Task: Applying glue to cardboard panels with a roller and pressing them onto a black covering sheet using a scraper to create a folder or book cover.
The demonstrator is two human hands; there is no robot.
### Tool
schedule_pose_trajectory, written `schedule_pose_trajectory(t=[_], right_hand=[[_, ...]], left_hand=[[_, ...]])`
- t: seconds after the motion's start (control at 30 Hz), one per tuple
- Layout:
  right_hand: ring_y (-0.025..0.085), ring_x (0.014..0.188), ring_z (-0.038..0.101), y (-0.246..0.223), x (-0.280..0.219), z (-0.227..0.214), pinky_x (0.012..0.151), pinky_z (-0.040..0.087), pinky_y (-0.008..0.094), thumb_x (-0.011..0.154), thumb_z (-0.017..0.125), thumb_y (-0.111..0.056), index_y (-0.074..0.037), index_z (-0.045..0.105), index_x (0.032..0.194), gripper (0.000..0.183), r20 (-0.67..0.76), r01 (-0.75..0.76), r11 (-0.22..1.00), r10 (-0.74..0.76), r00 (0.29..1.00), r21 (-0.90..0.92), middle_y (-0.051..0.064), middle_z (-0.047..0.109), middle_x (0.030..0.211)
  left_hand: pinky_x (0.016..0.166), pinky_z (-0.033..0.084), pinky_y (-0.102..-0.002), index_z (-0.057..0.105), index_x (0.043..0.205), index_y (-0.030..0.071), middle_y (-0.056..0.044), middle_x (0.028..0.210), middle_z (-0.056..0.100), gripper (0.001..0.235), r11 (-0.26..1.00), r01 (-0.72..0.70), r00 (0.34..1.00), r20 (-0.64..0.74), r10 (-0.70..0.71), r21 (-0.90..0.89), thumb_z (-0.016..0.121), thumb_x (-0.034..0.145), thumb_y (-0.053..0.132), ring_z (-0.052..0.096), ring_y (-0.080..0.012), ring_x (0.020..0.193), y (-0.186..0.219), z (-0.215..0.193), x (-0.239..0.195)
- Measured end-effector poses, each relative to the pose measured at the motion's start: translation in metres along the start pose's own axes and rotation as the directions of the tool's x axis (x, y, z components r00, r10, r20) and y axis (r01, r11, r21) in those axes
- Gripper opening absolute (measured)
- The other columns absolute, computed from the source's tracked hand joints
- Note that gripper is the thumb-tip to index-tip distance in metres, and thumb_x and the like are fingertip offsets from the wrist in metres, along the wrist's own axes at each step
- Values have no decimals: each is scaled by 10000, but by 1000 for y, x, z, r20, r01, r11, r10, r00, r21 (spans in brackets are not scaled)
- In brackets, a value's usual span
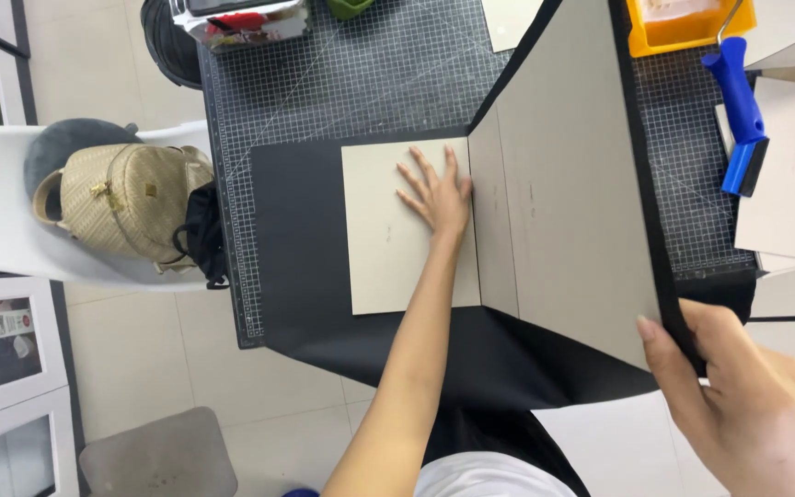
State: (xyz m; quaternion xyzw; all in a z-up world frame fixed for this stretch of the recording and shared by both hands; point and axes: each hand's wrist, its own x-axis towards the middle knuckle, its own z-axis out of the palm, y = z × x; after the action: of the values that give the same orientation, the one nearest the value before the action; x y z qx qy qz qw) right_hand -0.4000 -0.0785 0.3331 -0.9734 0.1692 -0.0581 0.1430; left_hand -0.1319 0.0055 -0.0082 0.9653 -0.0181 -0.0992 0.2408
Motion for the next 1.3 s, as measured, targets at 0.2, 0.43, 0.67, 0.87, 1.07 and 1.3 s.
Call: schedule_pose_trajectory(t=[0.2,0.43,0.67,0.87,1.07,1.3], right_hand=[[168,402,325,-1,1,2,465,329,340,947,692,-225,-43,612,1020,212,-3,-44,999,44,999,0,40,385,515],[155,407,324,-6,1,1,446,331,327,930,708,-179,-13,627,985,193,-25,-12,1000,13,1000,26,30,403,523],[170,417,346,-9,1,0,461,343,336,945,720,-192,-6,630,1004,215,-48,-72,997,72,996,2,41,413,539],[166,390,421,0,2,-7,426,348,343,980,716,-195,37,662,1080,258,-53,66,996,-69,996,-65,48,503,536],[156,409,331,18,-3,0,423,276,330,1018,733,-183,49,651,1082,255,-94,12,998,-19,995,-65,44,442,573],[259,669,546,95,-3,18,670,433,374,1102,718,-145,38,664,1171,203,-101,-88,995,91,991,36,153,606,824]], left_hand=[[1117,89,-758,318,1534,397,-168,1660,-94,716,998,60,996,-65,-58,31,685,921,440,-100,-494,1509,18,3,48],[1125,6,-749,186,1584,377,-205,1627,-233,773,989,148,989,-8,-149,-22,640,966,470,-224,-462,1495,30,-2,69],[1109,3,-771,103,1597,366,-224,1616,-264,817,991,134,990,-36,-134,-12,627,982,493,-242,-474,1490,29,7,75],[1102,22,-776,49,1597,349,-242,1614,-281,864,994,102,989,-114,-98,34,637,983,509,-242,-491,1495,23,23,74],[1092,32,-794,-28,1598,331,-250,1609,-294,915,993,90,987,-144,-78,78,631,992,519,-241,-493,1496,26,26,73],[1080,151,-800,20,1607,297,-236,1647,-169,866,972,50,970,-241,7,228,532,991,629,-128,-446,1532,11,51,83]])
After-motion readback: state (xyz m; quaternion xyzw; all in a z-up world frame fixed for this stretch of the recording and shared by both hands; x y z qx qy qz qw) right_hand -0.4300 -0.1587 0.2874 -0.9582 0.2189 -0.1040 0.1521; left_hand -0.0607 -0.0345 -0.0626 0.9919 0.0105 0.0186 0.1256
